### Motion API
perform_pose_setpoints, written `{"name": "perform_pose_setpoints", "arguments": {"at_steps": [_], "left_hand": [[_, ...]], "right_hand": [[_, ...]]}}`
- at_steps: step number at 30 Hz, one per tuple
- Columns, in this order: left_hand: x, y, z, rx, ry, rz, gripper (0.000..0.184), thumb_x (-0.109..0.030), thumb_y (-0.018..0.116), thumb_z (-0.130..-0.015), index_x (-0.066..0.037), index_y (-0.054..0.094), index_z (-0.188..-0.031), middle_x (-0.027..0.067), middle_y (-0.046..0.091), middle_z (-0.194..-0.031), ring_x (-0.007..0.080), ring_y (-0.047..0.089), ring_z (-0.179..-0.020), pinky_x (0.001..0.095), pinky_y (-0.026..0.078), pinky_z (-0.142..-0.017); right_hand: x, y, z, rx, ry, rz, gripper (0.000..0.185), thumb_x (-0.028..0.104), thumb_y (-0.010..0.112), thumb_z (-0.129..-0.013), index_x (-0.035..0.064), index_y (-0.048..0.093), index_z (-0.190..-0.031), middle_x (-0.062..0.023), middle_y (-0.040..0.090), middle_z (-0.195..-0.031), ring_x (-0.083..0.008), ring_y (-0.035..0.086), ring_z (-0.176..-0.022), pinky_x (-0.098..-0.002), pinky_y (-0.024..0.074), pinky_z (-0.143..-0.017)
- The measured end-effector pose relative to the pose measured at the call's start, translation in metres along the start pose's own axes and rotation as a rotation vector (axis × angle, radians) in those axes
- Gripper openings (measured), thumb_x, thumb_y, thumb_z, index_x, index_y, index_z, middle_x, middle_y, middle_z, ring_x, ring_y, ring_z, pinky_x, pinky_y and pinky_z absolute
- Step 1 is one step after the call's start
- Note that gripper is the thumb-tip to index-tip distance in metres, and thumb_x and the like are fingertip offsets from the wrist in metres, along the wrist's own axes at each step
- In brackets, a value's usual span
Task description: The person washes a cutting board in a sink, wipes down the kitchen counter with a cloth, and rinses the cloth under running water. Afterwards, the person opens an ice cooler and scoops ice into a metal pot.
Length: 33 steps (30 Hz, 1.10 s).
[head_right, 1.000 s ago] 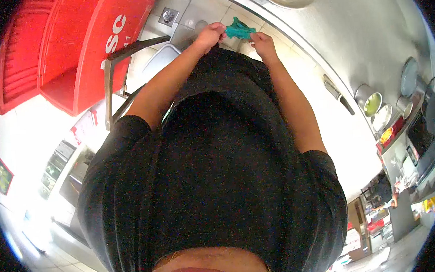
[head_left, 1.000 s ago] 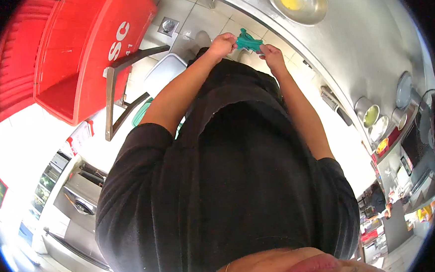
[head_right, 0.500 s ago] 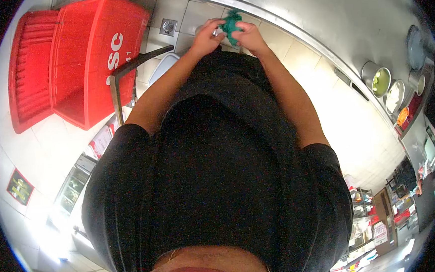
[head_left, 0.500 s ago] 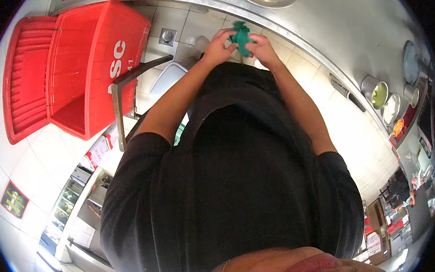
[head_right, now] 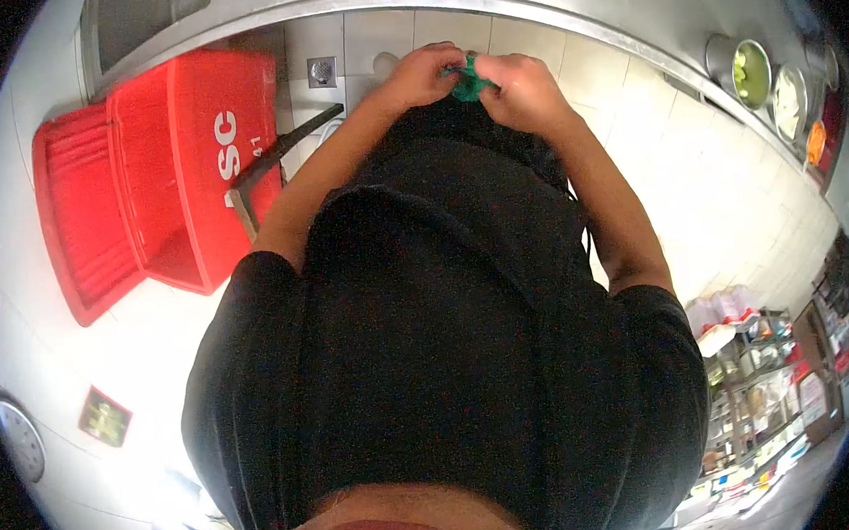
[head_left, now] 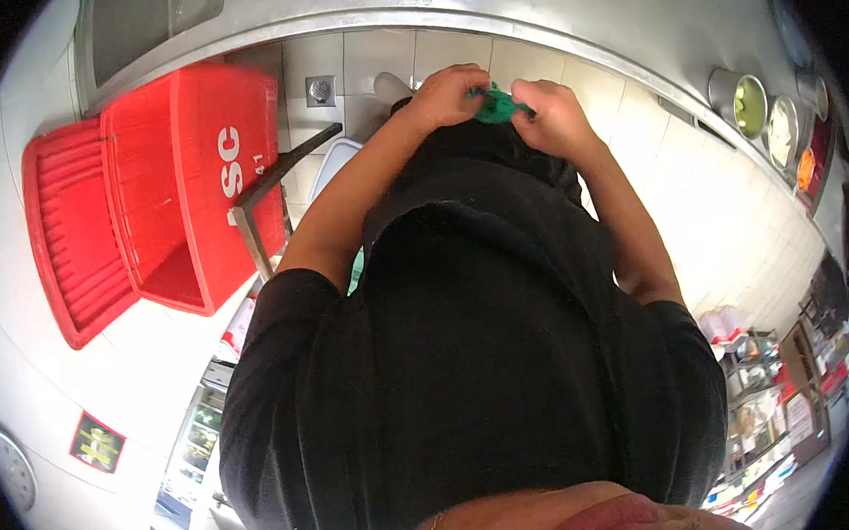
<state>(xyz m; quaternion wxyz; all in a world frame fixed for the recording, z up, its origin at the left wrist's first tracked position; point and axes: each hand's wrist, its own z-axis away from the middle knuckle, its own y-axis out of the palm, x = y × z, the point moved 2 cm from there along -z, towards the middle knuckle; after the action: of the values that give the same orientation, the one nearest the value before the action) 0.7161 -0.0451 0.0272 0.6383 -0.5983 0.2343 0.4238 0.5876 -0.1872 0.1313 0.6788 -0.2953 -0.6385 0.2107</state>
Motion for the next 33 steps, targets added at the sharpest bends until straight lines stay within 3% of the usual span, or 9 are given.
{"name": "perform_pose_setpoints", "arguments": {"at_steps": [7, 9, 13, 15, 18, 24, 25, 28, 33], "left_hand": [[-0.033, -0.004, -0.018, -0.067, 0.19, -0.102, 0.019, -0.011, 0.067, -0.074, -0.007, 0.058, -0.09, 0.0114, 0.061, -0.093, 0.0346, 0.06, -0.091, 0.0439, 0.05, -0.076], [-0.028, 0.004, -0.024, 0.049, 0.035, -0.134, 0.018, -0.014, 0.066, -0.074, -0.009, 0.058, -0.09, 0.0108, 0.063, -0.091, 0.0337, 0.061, -0.089, 0.044, 0.051, -0.076], [-0.027, 0.013, -0.036, 0.129, -0.127, -0.128, 0.022, -0.018, 0.067, -0.074, -0.009, 0.06, -0.093, 0.0128, 0.066, -0.092, 0.0352, 0.064, -0.084, 0.045, 0.051, -0.075], [-0.028, 0.018, -0.038, 0.129, -0.092, -0.09, 0.023, -0.019, 0.067, -0.075, -0.009, 0.061, -0.095, 0.0128, 0.066, -0.094, 0.0356, 0.064, -0.084, 0.045, 0.052, -0.075], [-0.025, 0.024, -0.039, 0.185, -0.036, -0.103, 0.026, -0.02, 0.068, -0.076, -0.012, 0.064, -0.101, 0.0108, 0.065, -0.094, 0.035, 0.064, -0.087, 0.0437, 0.052, -0.075], [-0.003, 0.024, -0.043, 0.246, -0.038, -0.226, 0.024, -0.019, 0.07, -0.078, -0.009, 0.064, -0.099, 0.0106, 0.063, -0.09, 0.0292, 0.064, -0.078, 0.0374, 0.051, -0.07], [-0.003, 0.024, -0.044, 0.217, -0.041, -0.206, 0.024, -0.018, 0.071, -0.077, -0.009, 0.064, -0.098, 0.0107, 0.063, -0.089, 0.0286, 0.064, -0.077, 0.0369, 0.051, -0.069], [-0.004, 0.027, -0.05, 0.156, 0.004, -0.2, 0.024, -0.016, 0.073, -0.075, -0.008, 0.065, -0.097, 0.0107, 0.064, -0.09, 0.0275, 0.064, -0.076, 0.0353, 0.052, -0.069], [-0.002, 0.026, -0.048, 0.122, -0.217, -0.129, 0.024, -0.025, 0.072, -0.077, -0.009, 0.064, -0.093, 0.0134, 0.064, -0.09, 0.0334, 0.063, -0.08, 0.041, 0.05, -0.07]], "right_hand": [[-0.012, -0.027, 0.042, -0.16, 0.057, 0.006, 0.016, 0.002, 0.063, -0.071, 0.0052, 0.049, -0.079, -0.0118, 0.055, -0.067, -0.0329, 0.056, -0.066, -0.0409, 0.0469, -0.059], [-0.028, -0.028, 0.044, -0.363, 0.039, -0.131, 0.015, 0.005, 0.064, -0.074, 0.0056, 0.051, -0.082, -0.0122, 0.058, -0.069, -0.0329, 0.057, -0.064, -0.0412, 0.0473, -0.058], [-0.055, -0.024, 0.065, -0.314, 0.377, -0.316, 0.012, 0.008, 0.06, -0.082, 0.0025, 0.05, -0.086, -0.0132, 0.064, -0.074, -0.0263, 0.057, -0.06, -0.035, 0.0481, -0.058], [-0.063, -0.02, 0.073, -0.298, 0.471, -0.344, 0.011, 0.008, 0.058, -0.086, 0.0011, 0.054, -0.092, -0.0144, 0.065, -0.076, -0.0238, 0.061, -0.062, -0.034, 0.049, -0.058], [-0.06, -0.018, 0.08, -0.438, 0.496, -0.58, 0.012, 0.004, 0.057, -0.085, 0.0058, 0.045, -0.085, -0.001, 0.045, -0.067, -0.0068, 0.039, -0.059, -0.0272, 0.0328, -0.051], [-0.012, -0.076, 0.093, -0.504, 0.238, -0.333, 0.008, 0.001, 0.055, -0.083, 0.0049, 0.049, -0.088, -0.004, 0.051, -0.071, -0.013, 0.049, -0.06, -0.0276, 0.0401, -0.055], [-0.011, -0.08, 0.102, -0.323, 0.385, -0.271, 0.013, 0.001, 0.055, -0.082, 0.0047, 0.055, -0.094, -0.0074, 0.059, -0.077, -0.0193, 0.058, -0.064, -0.0292, 0.0467, -0.059], [0.0, -0.088, 0.102, -0.54, 0.199, -0.165, 0.02, 0.001, 0.055, -0.082, 0.0051, 0.06, -0.101, -0.0098, 0.065, -0.085, -0.0228, 0.064, -0.068, -0.0315, 0.0509, -0.062], [-0.042, -0.077, 0.118, -0.384, 0.412, -0.141, 0.024, 0.002, 0.054, -0.086, 0.0076, 0.061, -0.109, -0.0116, 0.068, -0.088, -0.0229, 0.068, -0.072, -0.0322, 0.0527, -0.064]]}}
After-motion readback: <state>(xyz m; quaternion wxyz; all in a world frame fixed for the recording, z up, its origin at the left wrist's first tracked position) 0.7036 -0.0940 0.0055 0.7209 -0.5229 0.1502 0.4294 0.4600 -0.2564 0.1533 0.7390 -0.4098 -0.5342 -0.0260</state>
